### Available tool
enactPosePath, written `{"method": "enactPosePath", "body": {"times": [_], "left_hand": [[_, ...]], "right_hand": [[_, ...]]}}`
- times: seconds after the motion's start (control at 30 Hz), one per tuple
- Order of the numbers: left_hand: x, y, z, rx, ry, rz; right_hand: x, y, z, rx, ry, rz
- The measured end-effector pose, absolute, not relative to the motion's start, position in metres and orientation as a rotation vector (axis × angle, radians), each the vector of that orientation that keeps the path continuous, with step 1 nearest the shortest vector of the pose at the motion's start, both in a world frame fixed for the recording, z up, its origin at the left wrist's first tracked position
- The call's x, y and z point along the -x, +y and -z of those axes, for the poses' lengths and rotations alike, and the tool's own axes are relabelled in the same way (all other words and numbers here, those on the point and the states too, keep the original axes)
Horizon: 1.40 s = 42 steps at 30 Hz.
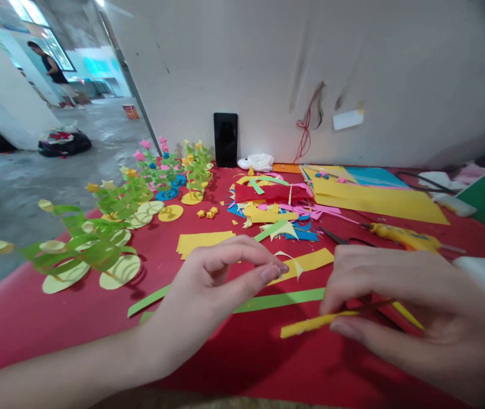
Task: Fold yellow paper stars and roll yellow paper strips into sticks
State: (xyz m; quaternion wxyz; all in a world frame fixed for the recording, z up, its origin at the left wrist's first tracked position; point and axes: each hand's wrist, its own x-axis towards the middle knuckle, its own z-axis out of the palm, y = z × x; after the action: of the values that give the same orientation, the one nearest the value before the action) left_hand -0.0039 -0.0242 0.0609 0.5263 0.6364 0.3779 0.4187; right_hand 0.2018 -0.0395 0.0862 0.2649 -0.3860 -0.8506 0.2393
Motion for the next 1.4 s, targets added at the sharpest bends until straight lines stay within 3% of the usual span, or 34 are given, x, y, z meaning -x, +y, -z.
{"method": "enactPosePath", "body": {"times": [1.4], "left_hand": [[0.006,-0.005,-0.044,-1.672,1.048,-0.933]], "right_hand": [[-0.209,-0.029,-0.079,1.076,-2.416,-0.683]]}}
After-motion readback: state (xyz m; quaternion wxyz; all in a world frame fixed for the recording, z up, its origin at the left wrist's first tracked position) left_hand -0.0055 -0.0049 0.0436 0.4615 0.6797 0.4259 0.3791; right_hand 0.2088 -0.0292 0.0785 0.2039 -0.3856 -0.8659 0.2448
